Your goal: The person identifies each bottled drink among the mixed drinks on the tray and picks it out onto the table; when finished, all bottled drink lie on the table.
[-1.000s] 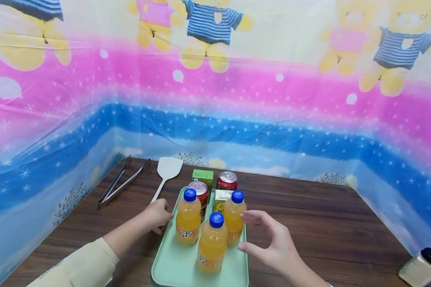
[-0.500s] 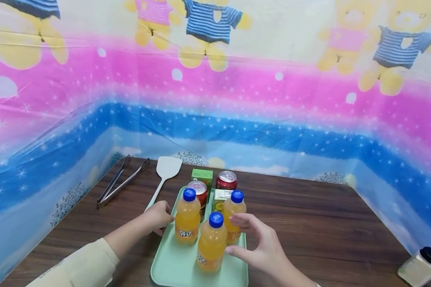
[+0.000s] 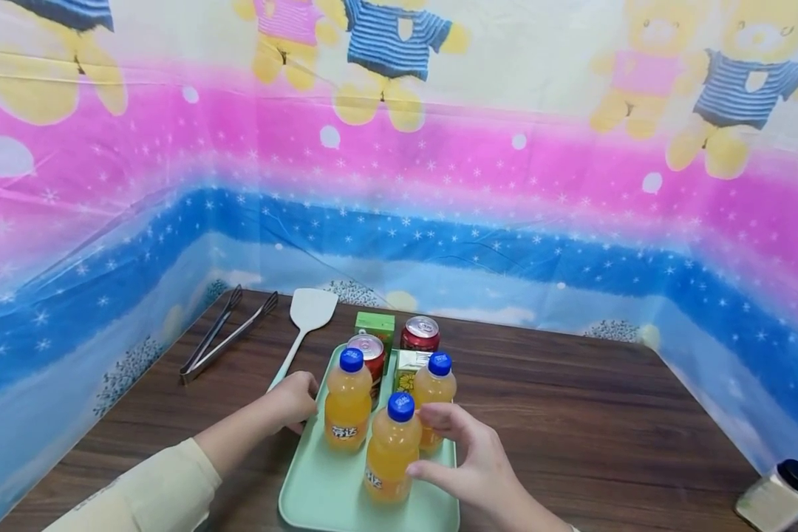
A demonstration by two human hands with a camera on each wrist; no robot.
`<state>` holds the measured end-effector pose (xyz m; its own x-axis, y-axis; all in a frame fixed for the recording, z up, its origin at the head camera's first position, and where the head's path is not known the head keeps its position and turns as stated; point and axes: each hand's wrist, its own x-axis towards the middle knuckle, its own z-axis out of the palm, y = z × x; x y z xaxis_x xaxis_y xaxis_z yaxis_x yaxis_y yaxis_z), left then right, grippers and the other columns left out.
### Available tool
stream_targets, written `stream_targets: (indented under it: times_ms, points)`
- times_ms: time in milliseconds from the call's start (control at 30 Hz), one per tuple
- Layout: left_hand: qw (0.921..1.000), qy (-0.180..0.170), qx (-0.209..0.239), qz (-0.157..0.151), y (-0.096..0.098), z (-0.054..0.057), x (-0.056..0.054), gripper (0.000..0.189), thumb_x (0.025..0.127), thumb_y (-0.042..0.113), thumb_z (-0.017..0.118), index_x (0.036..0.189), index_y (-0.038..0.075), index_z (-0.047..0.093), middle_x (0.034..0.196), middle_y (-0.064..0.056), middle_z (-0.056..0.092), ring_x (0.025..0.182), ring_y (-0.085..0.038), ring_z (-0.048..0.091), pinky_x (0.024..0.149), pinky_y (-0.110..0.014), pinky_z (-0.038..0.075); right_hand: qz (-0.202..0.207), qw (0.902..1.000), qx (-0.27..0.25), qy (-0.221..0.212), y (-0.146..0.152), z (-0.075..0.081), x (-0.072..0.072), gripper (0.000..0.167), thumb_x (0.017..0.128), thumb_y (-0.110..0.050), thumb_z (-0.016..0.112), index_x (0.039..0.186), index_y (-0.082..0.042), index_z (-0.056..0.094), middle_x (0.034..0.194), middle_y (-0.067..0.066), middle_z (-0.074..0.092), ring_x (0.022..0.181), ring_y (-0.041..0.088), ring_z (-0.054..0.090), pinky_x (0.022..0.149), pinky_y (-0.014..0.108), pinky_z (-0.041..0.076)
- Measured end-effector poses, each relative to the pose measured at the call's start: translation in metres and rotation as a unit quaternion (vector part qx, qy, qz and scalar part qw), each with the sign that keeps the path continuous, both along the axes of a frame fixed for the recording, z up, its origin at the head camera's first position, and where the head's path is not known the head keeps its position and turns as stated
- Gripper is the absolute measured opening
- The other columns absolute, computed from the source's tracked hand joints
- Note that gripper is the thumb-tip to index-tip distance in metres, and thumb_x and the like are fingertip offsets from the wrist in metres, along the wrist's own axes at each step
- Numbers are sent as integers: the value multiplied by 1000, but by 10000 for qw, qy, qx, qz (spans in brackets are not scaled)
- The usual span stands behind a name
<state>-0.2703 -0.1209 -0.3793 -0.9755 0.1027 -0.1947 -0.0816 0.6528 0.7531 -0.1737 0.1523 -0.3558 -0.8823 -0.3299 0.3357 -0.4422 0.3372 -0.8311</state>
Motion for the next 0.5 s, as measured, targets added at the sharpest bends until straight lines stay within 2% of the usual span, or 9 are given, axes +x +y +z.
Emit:
stream_targets:
  times_ms: [267, 500]
  points:
    - [9999, 154, 4, -53, -1, -3, 0, 25, 71, -17, 56, 95, -10, 51, 80, -14, 51, 65, -23, 60, 50, -34, 57, 39, 9999, 88, -68, -8, -4, -3, 53, 73, -27, 80, 120, -15, 56, 110, -5, 63, 102, 13, 59, 90, 44, 50]
    - [9997, 197, -103, -95, -1, -3, -1, 24, 72, -17, 57, 93, -9, 51, 81, -14, 51, 66, -23, 59, 49, -33, 57, 77, 9997, 145, -197, -16, -8, -5, 56, 73, -32, 80, 120, -18, 54, 109, -8, 62, 101, 12, 58, 87, 41, 52]
